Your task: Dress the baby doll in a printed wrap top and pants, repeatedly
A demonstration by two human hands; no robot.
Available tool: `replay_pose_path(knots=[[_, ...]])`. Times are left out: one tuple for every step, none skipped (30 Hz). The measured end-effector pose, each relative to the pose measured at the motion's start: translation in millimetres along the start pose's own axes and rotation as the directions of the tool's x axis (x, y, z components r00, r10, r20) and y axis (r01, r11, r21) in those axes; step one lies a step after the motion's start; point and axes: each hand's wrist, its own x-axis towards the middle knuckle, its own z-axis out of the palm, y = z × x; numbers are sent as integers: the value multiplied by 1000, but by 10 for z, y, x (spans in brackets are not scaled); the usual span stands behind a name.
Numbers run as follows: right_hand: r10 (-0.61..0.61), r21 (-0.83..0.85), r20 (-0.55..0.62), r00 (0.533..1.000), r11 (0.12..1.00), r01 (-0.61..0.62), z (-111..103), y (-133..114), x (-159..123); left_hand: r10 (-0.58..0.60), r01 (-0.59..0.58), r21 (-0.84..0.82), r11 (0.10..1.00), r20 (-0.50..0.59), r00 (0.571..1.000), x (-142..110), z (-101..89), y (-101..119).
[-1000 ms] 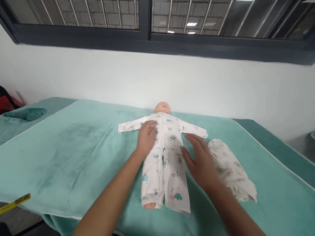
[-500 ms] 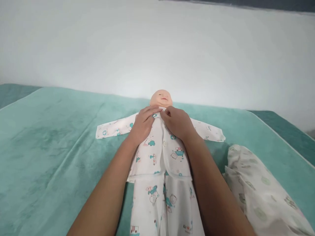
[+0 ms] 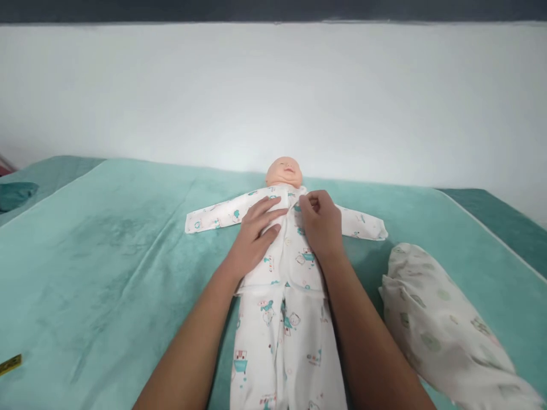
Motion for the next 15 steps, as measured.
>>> replay_pose_path(knots=[[-16, -9, 36, 999, 1000, 16, -39, -21, -103, -2, 2, 7, 1000, 13, 1000, -33, -4, 24], [-43, -33, 86, 995, 998, 46, -70, -41, -191, -5, 4, 11, 1000, 26, 1000, -49, -8, 38], [-73, -71, 140, 988, 994, 83, -91, -61, -258, -7, 7, 14, 1000, 38, 999, -52, -13, 44], [-98, -116, 185, 978, 986, 121, -101, -78, -300, -8, 7, 17, 1000, 45, 999, -46, -18, 44], [-115, -162, 213, 970, 975, 152, -101, -92, -318, -6, 5, 20, 1000, 47, 999, -36, -21, 42], [-122, -203, 225, 967, 964, 169, -93, -101, -314, -4, 3, 23, 1000, 47, 999, -26, -23, 39], [-120, -232, 228, 966, 957, 174, -81, -105, -294, -4, 3, 27, 1000, 44, 999, -16, -24, 38], [-114, -247, 228, 967, 954, 171, -68, -103, -266, -5, 4, 30, 1000, 42, 999, -9, -23, 40], [-114, -246, 229, 967, 954, 171, -59, -97, -237, -8, 7, 34, 999, 41, 999, -5, -23, 43], [-118, -231, 231, 966, 958, 172, -57, -87, -211, -12, 10, 39, 999, 42, 999, -1, -23, 47], [-120, -199, 236, 964, 965, 169, -63, -74, -192, -17, 15, 45, 999, 44, 999, 1, -24, 51], [-115, -153, 247, 962, 976, 155, -78, -59, -181, -21, 19, 53, 998, 46, 999, 4, -26, 55], [-101, -96, 266, 959, 987, 131, -100, -43, -175, -25, 22, 62, 998, 48, 999, 7, -28, 57], [-83, -32, 294, 952, 995, 97, -128, -27, -172, -26, 23, 73, 997, 50, 998, 12, -31, 58], [-63, 31, 332, 941, 998, 56, -157, -10, -169, -25, 21, 82, 996, 51, 998, 17, -34, 57]])
